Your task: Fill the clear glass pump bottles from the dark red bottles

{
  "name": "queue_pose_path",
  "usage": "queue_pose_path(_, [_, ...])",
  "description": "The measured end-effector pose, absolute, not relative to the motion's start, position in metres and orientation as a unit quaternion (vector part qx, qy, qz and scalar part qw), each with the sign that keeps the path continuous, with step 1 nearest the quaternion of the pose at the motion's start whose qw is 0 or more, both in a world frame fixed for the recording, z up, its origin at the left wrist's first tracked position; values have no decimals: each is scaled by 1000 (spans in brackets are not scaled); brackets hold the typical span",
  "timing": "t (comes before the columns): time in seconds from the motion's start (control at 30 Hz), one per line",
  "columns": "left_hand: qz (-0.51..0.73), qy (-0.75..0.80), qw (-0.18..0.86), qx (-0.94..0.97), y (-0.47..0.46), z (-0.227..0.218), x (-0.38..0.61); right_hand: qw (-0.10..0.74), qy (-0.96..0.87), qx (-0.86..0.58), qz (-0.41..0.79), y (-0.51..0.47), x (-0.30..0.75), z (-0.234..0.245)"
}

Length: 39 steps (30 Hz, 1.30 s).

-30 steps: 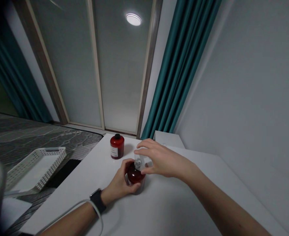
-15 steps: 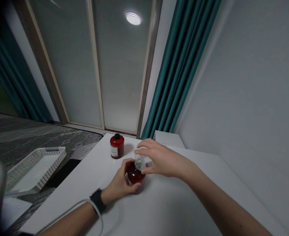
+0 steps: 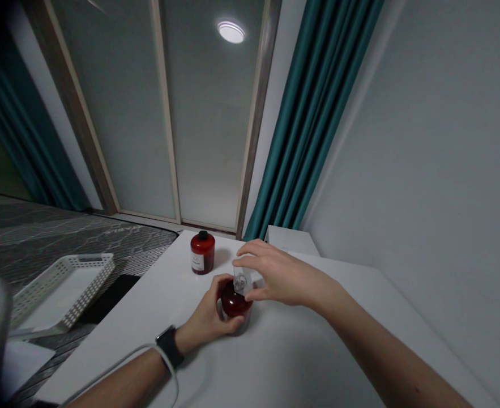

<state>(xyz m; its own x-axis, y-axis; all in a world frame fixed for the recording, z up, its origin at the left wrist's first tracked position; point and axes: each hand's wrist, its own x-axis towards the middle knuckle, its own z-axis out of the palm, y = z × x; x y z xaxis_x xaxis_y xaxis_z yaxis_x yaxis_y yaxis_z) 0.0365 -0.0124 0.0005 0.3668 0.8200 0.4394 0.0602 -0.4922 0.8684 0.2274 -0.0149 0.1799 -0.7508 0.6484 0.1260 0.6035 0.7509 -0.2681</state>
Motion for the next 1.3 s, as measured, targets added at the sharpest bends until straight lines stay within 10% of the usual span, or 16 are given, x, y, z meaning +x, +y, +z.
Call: queue_pose_path(1.3, [447,279,353,773,-5,14,30,272,-829,-456,175,-39,269,105])
